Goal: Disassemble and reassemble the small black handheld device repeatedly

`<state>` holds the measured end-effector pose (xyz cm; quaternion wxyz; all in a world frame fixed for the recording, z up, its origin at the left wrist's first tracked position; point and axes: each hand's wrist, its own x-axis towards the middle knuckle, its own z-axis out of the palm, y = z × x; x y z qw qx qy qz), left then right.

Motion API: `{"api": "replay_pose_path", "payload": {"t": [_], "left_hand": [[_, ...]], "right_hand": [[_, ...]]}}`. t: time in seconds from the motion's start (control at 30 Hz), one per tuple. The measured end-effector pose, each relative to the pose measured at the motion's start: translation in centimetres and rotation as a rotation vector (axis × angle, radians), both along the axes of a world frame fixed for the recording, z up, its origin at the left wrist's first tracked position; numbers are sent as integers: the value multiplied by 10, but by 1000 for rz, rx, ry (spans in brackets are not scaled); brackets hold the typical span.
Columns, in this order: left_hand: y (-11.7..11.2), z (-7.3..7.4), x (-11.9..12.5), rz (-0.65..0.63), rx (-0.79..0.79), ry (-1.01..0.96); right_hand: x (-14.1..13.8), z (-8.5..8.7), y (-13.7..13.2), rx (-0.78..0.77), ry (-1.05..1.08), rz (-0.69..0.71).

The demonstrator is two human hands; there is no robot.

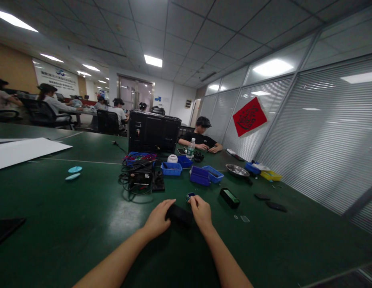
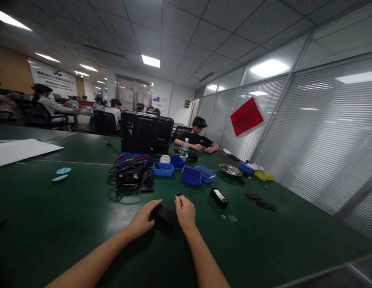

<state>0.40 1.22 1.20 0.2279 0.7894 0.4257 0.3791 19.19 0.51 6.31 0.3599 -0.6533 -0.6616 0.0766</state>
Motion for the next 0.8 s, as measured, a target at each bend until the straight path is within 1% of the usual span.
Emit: {"api": "replay_pose_path", "payload": {"t": [0.07,0.13,0.3,0.4,0.53,0.67,0.8], "left_hand": [[-2,3,0,-31,1,0],[-3,7,0,-50,-13,2],[-2,9,-1,-29,-51,-6],[0,7,-2,6,-70,-10],[3,4,-3,46,-79,-37],[6,2,-2,58,-67,-61],[6,2,-3,60,-69,-73]], "right_hand": [[9,2,3,66,-56,-63],[16,0,8,70,-133,-93],[22,-15,18,-94,-295,-63],[25,-17,21,-173,-264,-98],[34,-15,24,-231,-222,-160],[43,-12,26,-217,-244,-226],[47,-12,26,-150,-304,-250]]}}
